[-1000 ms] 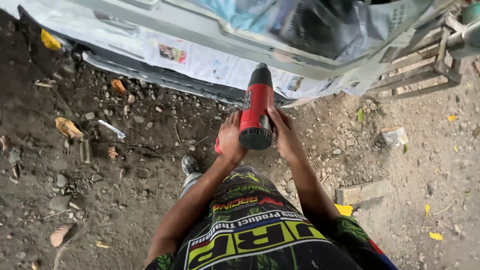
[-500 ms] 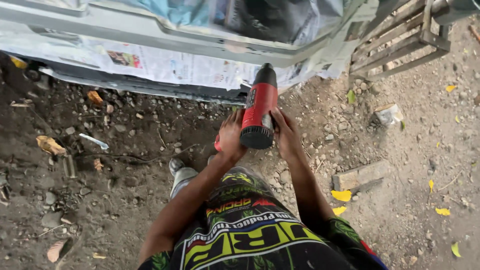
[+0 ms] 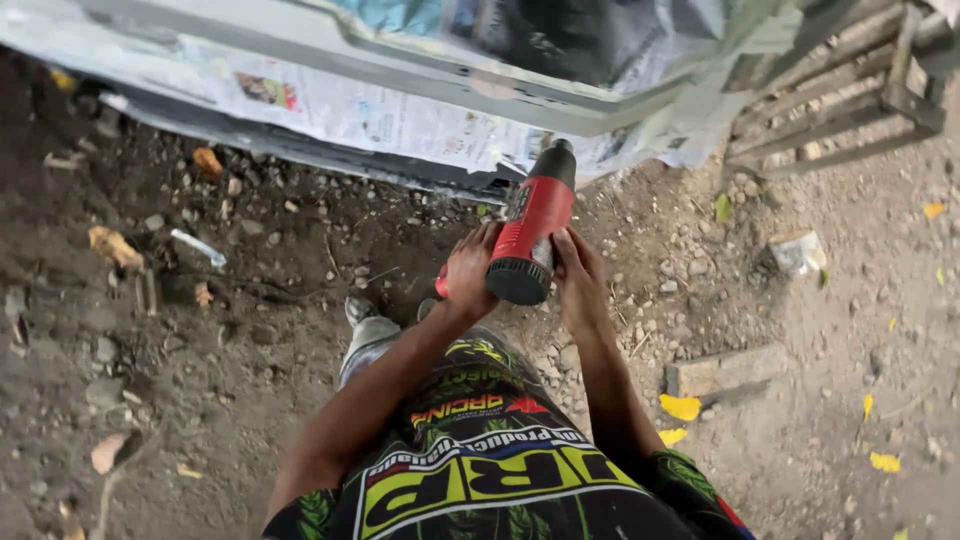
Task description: The person uses a red heat gun to apply heat to the edge of a white car bumper. The bumper is covered with newspaper and plastic sheeting. The person moves the heat gun along the bumper's edge and occasionally touches the surface with their left hand.
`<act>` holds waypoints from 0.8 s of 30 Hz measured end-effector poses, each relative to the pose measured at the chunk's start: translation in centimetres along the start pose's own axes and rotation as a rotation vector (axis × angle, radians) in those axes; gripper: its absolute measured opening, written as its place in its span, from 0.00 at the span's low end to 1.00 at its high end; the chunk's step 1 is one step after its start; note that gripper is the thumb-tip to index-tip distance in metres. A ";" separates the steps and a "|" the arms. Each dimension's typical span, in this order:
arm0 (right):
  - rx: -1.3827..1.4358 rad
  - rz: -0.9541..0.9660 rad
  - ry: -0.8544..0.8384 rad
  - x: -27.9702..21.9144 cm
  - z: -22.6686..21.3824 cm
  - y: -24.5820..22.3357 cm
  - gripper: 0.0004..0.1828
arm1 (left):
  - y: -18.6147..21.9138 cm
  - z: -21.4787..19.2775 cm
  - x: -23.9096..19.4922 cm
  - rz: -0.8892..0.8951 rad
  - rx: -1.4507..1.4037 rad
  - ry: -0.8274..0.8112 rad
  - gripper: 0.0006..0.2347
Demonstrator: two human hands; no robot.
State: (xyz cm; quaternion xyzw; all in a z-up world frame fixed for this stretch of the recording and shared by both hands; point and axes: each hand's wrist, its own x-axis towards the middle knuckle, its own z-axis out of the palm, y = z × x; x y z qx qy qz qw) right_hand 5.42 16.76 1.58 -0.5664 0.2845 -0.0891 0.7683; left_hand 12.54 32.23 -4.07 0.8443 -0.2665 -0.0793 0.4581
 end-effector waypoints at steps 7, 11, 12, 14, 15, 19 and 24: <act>-0.158 0.060 -0.104 0.9 4.4 0.3 0.26 | -2.4 -2.9 -1.5 -0.099 0.027 0.101 0.27; -0.158 0.049 -0.198 0.6 7.7 0.2 0.26 | -3.8 -4.9 -2.4 -0.104 -0.034 0.218 0.24; -0.207 0.033 -0.228 0.5 8.5 0.2 0.27 | -4.4 -5.3 -2.7 -0.085 -0.058 0.278 0.25; -0.206 0.016 -0.248 0.8 9.1 1.7 0.27 | -4.8 -6.9 -3.1 -0.100 -0.085 0.287 0.24; -0.201 -0.004 -0.267 1.0 9.5 2.4 0.27 | -5.0 -7.8 -3.3 -0.113 -0.109 0.294 0.22; -0.255 -0.001 -0.204 -0.1 14.4 2.1 0.27 | -5.8 -11.8 -3.8 -0.156 -0.166 0.256 0.18; -0.209 -0.007 -0.215 -0.7 18.7 3.6 0.26 | -8.1 -16.1 -4.5 -0.161 -0.178 0.244 0.19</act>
